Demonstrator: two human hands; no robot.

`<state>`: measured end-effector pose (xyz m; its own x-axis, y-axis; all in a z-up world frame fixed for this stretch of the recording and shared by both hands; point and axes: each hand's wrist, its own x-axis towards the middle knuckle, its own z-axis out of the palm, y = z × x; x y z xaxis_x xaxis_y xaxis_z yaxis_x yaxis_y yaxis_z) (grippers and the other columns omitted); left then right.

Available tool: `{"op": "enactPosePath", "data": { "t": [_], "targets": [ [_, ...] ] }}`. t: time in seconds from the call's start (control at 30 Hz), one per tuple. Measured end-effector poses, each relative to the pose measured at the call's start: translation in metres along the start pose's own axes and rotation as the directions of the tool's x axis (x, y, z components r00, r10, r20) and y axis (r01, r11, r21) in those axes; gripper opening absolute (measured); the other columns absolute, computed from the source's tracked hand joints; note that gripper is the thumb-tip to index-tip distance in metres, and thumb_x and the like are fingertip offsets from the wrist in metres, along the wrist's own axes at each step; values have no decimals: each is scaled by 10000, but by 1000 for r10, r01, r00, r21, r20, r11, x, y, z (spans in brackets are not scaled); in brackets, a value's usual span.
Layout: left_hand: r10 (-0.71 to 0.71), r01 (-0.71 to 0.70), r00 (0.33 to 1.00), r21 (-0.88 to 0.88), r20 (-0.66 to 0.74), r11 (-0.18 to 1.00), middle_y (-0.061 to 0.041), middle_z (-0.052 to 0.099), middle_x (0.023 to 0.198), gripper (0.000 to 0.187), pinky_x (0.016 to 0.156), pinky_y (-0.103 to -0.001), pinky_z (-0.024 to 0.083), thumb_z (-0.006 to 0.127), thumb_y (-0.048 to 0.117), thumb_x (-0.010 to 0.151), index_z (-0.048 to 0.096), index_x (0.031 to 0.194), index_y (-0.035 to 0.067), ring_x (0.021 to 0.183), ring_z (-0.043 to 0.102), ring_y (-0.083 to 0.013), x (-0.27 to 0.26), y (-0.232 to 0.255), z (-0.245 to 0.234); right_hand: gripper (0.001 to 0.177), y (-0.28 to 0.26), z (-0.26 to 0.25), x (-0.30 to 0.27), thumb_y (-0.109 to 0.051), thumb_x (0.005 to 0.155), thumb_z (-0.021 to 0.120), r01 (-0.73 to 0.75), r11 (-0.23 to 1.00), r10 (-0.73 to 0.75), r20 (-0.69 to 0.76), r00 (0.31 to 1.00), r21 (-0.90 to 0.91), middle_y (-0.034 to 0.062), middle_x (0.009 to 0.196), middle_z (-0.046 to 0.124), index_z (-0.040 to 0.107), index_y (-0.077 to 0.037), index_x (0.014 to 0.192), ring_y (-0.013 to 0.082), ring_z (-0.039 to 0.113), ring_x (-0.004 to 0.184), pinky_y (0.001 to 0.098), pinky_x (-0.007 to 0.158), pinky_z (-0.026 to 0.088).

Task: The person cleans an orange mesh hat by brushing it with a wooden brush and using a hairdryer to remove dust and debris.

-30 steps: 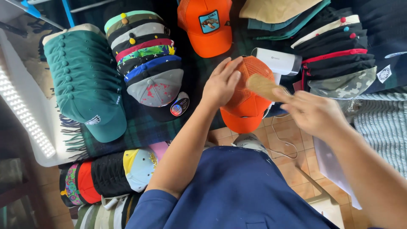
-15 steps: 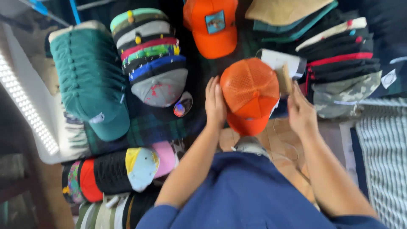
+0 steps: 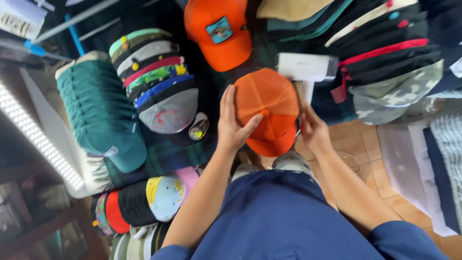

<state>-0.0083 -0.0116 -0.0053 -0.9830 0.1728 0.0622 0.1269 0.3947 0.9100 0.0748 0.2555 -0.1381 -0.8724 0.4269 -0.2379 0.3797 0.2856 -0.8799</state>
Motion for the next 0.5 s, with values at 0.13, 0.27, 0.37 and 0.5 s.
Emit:
{"op": "enactPosePath", "data": {
  "t": [0.13,0.27,0.37,0.5],
  "targets": [
    [2,-2,1000,26,0,1000,-195,322,1617,990,1193,-570,326,812,467,825,310,1599,108,1480,374,-417,2,-3,0,406,-42,-53,-26,-252,1018,592,-203,975,216,178,960,-88,40,644,634,638,-339,1412,174,617,556,356,539,544],
    [-5,5,1000,-9,-5,1000,-176,353,1616,954,1201,-566,316,793,509,836,345,1591,136,1482,377,-399,0,-6,2,400,-123,-72,-11,-114,1039,591,38,998,-48,175,983,59,176,1108,636,603,-160,1435,241,585,1004,401,846,503],
    [-139,131,988,-99,-73,986,-203,387,1591,901,1185,-564,348,760,458,878,317,1605,161,1461,395,-408,-15,-14,13,423,-141,-56,9,-68,1034,598,250,965,-263,229,937,85,227,1374,614,579,-104,1455,355,564,1283,508,1060,482],
    [-297,245,947,-326,-120,913,-209,285,1653,1123,1124,-593,396,780,533,827,104,1665,213,1485,328,-387,-65,-29,42,448,-116,-74,41,-319,1030,590,147,924,-1,383,924,-352,192,1112,747,564,-403,1468,407,674,1073,512,995,544]
  ]
}}
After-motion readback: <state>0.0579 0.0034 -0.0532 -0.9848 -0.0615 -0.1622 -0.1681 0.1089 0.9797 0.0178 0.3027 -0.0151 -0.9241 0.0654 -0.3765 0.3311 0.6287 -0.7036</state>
